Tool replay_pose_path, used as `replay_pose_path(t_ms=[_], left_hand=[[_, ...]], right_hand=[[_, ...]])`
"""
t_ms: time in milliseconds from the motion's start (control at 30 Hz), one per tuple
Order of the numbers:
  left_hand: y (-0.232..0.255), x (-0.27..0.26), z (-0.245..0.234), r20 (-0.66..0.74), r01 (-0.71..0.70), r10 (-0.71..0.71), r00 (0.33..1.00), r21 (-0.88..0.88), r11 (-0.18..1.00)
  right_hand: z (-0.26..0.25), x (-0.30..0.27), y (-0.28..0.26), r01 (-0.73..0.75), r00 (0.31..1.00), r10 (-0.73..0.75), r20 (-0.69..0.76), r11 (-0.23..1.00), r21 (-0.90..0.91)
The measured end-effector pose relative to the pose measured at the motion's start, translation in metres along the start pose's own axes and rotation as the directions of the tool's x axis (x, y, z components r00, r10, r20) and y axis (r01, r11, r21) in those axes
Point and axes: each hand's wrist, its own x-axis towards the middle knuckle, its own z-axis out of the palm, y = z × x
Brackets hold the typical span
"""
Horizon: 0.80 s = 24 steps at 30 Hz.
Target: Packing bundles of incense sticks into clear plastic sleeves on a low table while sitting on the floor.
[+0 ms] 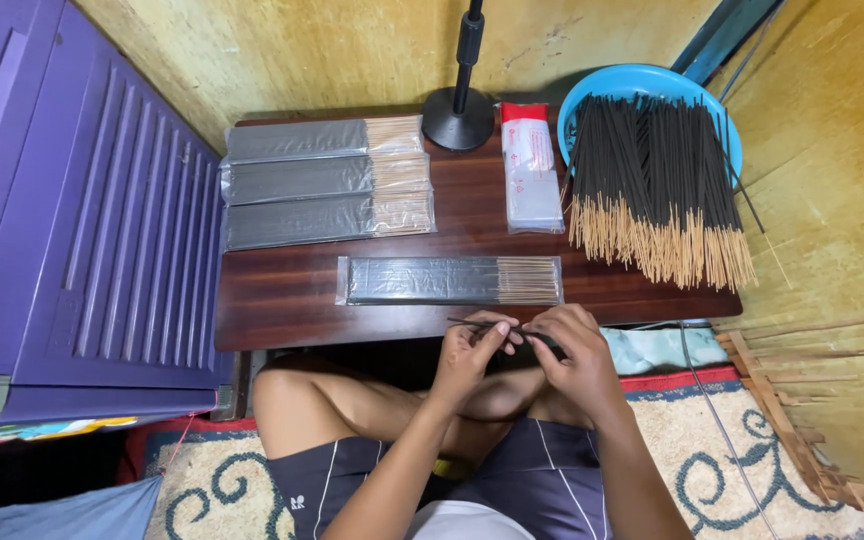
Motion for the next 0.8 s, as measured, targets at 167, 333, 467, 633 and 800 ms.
replay_pose_path(t_ms=[167,333,467,633,800], left_hand=[[0.021,0.001,-0.01,-0.044,-0.162,0.183,0.982,0.305,0.939],[0.028,0.026,-0.047,0.106,-0.369,0.509,0.854,0.814,0.449],[0.017,0.038,-0.058,0.198,-0.347,0.547,0.813,0.92,0.183],[0.019,0.038,-0.055,0.215,-0.327,0.499,0.839,0.934,0.147],[0.021,0.039,-0.054,0.183,-0.282,0.449,0.875,0.946,0.163]], right_hand=[[-0.024,-0.019,0.021,-0.09,0.995,0.09,-0.032,0.996,-0.025],[-0.052,-0.048,0.054,-0.29,0.95,0.259,-0.176,0.94,-0.182],[-0.06,-0.061,0.07,-0.382,0.917,0.324,-0.231,0.88,-0.281],[-0.054,-0.069,0.077,-0.425,0.899,0.358,-0.252,0.853,-0.304],[-0.047,-0.07,0.074,-0.446,0.889,0.394,-0.234,0.861,-0.246]])
